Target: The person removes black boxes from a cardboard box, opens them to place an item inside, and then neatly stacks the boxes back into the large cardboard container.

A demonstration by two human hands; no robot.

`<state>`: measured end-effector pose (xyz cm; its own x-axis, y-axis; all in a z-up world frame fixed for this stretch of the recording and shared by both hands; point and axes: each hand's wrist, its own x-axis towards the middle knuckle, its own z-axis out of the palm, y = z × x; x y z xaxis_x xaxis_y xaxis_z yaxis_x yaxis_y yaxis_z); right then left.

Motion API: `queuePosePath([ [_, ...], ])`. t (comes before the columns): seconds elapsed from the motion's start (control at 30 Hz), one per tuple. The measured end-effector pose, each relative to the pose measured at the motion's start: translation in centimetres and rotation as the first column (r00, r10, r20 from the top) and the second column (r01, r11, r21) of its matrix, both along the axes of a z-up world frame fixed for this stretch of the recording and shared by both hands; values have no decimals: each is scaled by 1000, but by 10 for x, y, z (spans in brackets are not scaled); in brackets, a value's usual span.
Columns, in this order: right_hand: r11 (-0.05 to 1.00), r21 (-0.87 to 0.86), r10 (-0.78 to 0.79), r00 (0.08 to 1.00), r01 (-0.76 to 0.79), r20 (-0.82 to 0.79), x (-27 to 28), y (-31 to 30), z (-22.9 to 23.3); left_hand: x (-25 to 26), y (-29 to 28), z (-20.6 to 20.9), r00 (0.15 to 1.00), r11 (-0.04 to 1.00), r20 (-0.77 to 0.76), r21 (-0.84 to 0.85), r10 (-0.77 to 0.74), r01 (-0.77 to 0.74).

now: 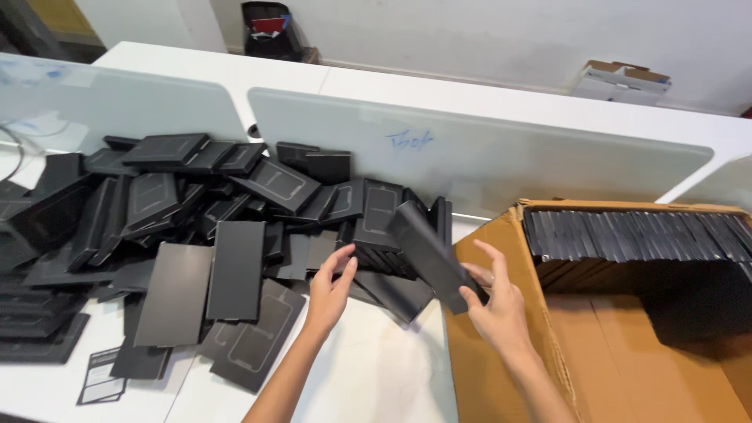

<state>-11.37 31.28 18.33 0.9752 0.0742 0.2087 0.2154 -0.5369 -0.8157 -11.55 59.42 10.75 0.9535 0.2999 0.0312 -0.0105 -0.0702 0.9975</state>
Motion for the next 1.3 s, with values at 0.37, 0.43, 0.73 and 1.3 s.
queuePosePath([
  [0.37, 860, 476, 378, 856, -184, -353, 41, 39, -42, -20, 65, 2, 998, 987, -55, -156, 16, -25],
  [0.43, 873, 476, 329, 853, -110, -405, 42, 45, -51, -25, 72, -2, 992, 968, -91, -227, 90, -108],
  [0.73, 902, 429, 303, 788, -55, -535, 40, 60, -60, -56, 85, -20, 937, 848, -286, -429, 200, -312],
  [1.3, 963, 244, 218, 866, -115, -451, 22, 89, -39, -64, 81, -87, 969, 974, -167, -110, 179, -199],
])
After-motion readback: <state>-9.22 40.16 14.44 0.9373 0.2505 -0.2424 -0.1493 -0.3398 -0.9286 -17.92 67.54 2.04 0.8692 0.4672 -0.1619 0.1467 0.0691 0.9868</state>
